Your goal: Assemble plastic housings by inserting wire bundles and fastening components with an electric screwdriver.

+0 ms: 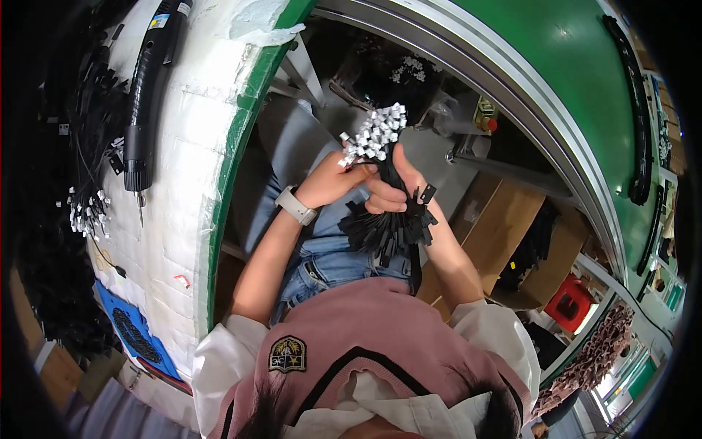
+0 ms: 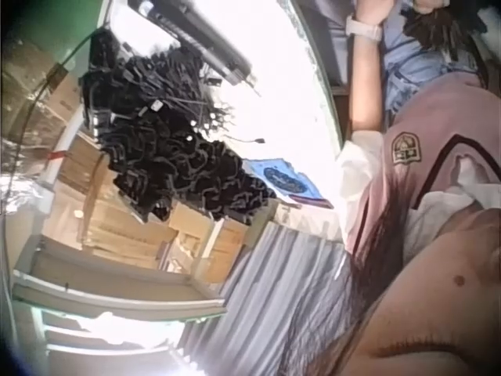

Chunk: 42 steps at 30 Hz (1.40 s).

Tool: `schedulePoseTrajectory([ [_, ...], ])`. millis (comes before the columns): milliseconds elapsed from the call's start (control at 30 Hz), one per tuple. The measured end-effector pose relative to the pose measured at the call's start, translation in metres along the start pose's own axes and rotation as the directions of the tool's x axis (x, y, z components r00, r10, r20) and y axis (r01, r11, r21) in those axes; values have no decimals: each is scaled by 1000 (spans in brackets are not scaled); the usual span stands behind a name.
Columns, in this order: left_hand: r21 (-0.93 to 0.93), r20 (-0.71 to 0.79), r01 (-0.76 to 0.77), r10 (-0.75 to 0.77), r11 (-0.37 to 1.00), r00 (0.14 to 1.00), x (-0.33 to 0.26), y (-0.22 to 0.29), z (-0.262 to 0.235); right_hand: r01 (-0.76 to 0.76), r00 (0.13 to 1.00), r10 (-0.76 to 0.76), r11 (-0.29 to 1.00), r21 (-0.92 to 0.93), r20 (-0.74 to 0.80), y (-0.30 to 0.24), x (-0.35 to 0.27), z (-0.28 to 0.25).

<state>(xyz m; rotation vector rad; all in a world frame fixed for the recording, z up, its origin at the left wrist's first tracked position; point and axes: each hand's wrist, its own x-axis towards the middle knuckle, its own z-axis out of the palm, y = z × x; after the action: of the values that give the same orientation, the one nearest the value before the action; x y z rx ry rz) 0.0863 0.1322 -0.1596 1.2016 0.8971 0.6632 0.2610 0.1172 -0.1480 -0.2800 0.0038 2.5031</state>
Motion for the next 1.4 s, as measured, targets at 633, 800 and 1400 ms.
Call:
schedulePoseTrajectory([
  [633,-535,-127,114,-213,837,969,-12,-6,4,111,968,-130,989,99,213,7,5,-12],
  [800,-564,-151,120,-245,817,958,-11,-3,3,127,975,-145,985,116,171,9,9,-15],
  [1400,-446,-299,95,-248,890,922,-5,-2,13,143,958,-168,982,121,231,12,21,-16],
])
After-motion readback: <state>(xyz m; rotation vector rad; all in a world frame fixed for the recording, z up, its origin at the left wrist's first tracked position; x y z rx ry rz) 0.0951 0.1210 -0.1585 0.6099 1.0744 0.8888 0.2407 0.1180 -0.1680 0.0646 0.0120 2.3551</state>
